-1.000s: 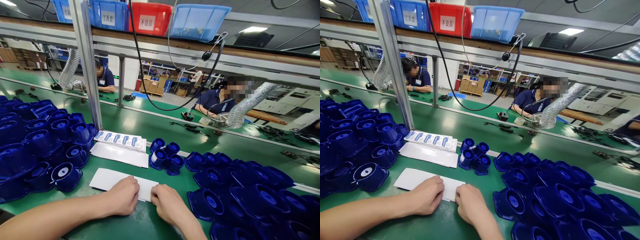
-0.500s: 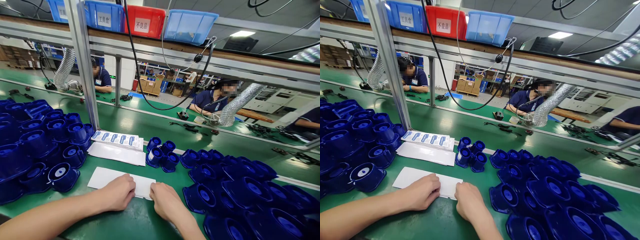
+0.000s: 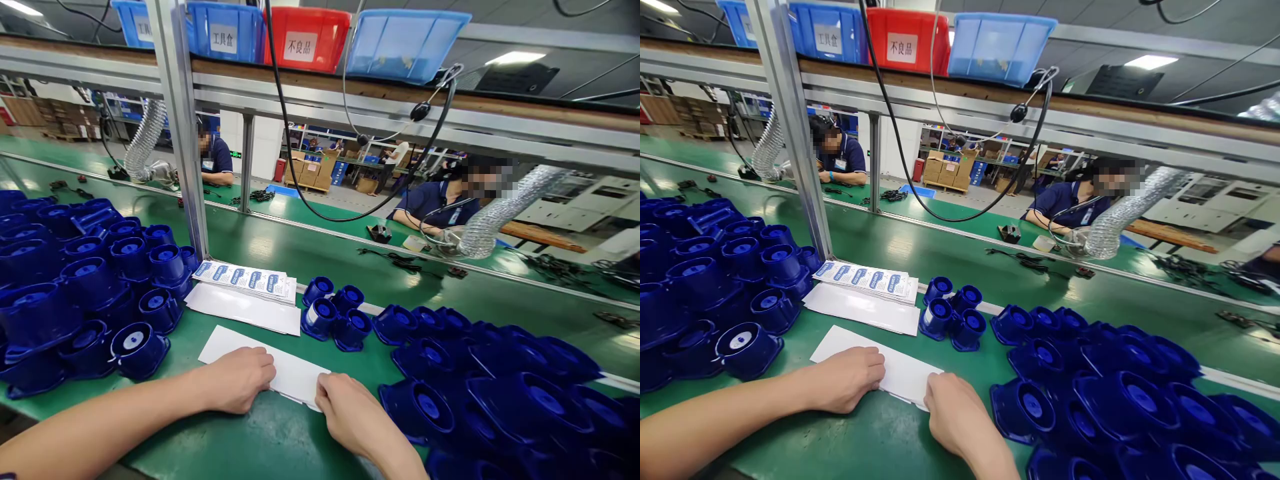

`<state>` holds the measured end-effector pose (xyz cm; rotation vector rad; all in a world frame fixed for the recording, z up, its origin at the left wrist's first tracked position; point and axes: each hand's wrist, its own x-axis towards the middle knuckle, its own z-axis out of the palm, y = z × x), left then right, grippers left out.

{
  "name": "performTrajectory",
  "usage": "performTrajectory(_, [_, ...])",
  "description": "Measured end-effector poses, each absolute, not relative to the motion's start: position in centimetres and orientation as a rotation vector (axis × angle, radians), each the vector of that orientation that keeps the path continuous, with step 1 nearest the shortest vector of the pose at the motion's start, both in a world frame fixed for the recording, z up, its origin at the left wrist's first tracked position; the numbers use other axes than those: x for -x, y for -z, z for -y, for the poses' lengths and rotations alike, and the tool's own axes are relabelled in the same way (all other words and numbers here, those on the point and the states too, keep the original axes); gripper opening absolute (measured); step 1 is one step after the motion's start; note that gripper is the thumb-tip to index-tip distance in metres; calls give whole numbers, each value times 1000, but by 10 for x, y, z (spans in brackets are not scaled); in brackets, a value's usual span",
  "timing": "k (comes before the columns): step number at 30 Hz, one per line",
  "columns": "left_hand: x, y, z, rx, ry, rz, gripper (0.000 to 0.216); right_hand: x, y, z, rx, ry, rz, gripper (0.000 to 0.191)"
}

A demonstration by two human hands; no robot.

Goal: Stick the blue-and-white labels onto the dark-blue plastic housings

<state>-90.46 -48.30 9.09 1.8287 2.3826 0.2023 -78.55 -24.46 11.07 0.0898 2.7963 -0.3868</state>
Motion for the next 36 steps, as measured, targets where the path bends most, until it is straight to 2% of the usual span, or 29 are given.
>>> performTrajectory(3, [903, -92, 478, -1793, -133, -2388, 8, 788, -109, 254, 30, 518, -2825, 16])
performTrajectory(6, [904, -93, 473, -1748, -87, -2390, 6, 795, -99, 267, 110, 502, -2886, 24])
performTrajectory(12, [908, -90, 465, -1635, -75, -2439, 9, 807, -83, 275, -21, 408, -2935, 31])
performTrajectory(18, [916, -96, 474, -1580, -190, -2468, 16, 807, -88, 272, 136, 478, -2980, 19])
performTrajectory(29, [937, -103, 499, -1681, -169, -2295, 21, 810, -87, 272, 20, 488, -2935, 27])
performTrajectory(36, [941, -108, 502, -1551, -148, -2341, 16, 809, -89, 274, -23, 490, -2916, 27])
